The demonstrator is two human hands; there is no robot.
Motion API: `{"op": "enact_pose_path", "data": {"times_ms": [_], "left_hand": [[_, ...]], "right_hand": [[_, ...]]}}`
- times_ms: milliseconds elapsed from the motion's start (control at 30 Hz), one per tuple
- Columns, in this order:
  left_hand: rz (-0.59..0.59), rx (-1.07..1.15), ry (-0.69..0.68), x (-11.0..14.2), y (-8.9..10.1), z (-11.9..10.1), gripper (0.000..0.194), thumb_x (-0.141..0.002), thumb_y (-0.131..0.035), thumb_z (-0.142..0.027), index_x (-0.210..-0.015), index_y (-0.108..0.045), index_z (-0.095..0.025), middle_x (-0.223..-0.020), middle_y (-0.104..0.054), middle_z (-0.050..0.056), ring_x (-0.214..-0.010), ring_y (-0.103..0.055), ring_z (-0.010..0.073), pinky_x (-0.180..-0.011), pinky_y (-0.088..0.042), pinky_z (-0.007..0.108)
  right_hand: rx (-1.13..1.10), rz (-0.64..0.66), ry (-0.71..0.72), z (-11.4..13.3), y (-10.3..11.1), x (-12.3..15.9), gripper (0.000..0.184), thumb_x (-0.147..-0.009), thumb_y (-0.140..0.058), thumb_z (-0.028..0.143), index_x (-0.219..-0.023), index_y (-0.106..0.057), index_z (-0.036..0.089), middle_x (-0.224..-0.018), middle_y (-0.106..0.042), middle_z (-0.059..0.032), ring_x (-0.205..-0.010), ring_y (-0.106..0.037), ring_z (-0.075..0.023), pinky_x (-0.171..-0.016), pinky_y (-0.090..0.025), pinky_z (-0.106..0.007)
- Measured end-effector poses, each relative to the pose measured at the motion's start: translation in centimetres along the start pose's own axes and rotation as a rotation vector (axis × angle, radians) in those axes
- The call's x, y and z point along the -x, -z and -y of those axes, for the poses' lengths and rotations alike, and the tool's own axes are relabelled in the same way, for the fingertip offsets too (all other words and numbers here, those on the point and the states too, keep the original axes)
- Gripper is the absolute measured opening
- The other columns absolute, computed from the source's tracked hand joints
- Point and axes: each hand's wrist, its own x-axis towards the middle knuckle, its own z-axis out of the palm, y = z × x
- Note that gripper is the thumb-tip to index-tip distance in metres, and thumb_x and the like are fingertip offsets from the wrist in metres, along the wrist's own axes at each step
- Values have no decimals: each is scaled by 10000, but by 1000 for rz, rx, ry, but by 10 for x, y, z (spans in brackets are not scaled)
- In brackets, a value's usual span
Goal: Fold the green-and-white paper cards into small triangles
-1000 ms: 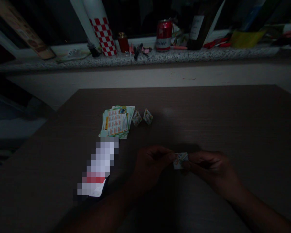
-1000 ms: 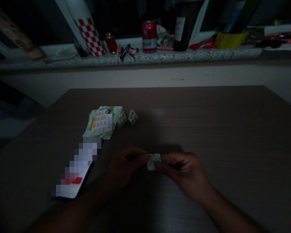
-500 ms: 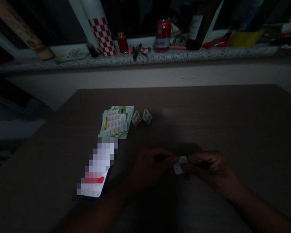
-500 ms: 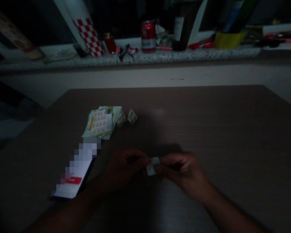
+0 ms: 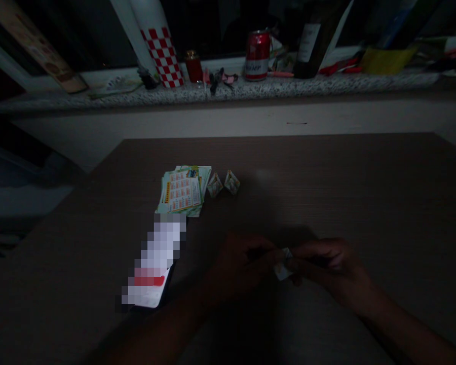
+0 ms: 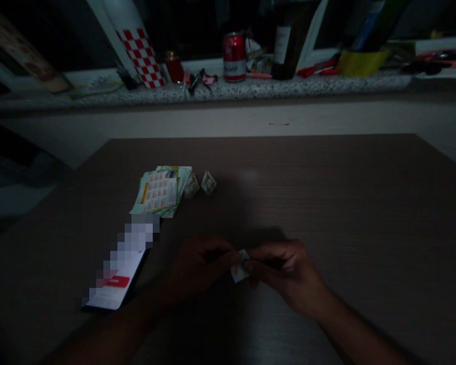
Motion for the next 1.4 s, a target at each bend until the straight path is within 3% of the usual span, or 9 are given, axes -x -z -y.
{"op": "enact_pose_path", "data": {"times_ms": [333, 467, 567, 800, 967, 1267, 1400], "left_hand": [[77, -72, -30, 0, -1, 2, 309, -874, -545, -389, -752, -655, -127, -616, -602, 5, -545, -506, 91, -506, -360, 185], [119, -299, -194, -1, 2, 6, 320, -893, -501, -347, -705, -634, -126, -588, -543, -16, -533, -477, 79, -504, -319, 183], [85, -335, -272, -1, 1, 5, 349, -916, -455, -312, -662, -606, -127, -569, -505, -27, -520, -458, 70, -506, -303, 184], [-76, -164, -178, 1, -4, 1, 341, -919, -472, -315, -662, -595, -129, -565, -511, -32, -527, -461, 73, -511, -324, 178], [-8, -97, -133, 1, -3, 5, 325, -915, -483, -352, -712, -604, -128, -601, -540, -25, -546, -474, 78, -519, -341, 176], [76, -301, -261, 0, -4, 2, 366, -962, -353, -307, -672, -510, -149, -575, -463, -36, -516, -435, 79, -526, -305, 199], [80, -348, -299, 2, -5, -1, 353, -957, -352, -277, -663, -501, -153, -574, -474, -29, -517, -446, 86, -533, -307, 210]], "right_hand": [[24, 65, -19, 1, 2, 1, 101, -811, -677, 245, -785, -748, 178, -630, -691, -13, -549, -594, -96, -528, -484, -196], [40, 117, -54, -2, 1, 0, 144, -807, -682, 261, -713, -722, 159, -562, -643, 3, -510, -553, -77, -489, -448, -171], [25, 93, -52, -3, -2, 0, 131, -806, -687, 272, -739, -724, 166, -590, -650, 3, -527, -551, -66, -498, -443, -154], [35, 19, -24, -4, -3, 0, 153, -808, -682, 308, -735, -732, 184, -611, -676, -8, -549, -583, -80, -512, -458, -161], [110, -23, 59, -3, -1, 2, 175, -815, -669, 294, -692, -721, 181, -592, -672, -11, -546, -578, -93, -509, -453, -174], [91, -32, 60, -4, -1, 5, 201, -831, -650, 314, -690, -693, 176, -581, -633, 3, -545, -548, -89, -518, -435, -178], [74, 45, 50, -5, -2, 5, 256, -859, -602, 372, -712, -651, 167, -615, -617, -3, -565, -549, -103, -526, -441, -200]]}}
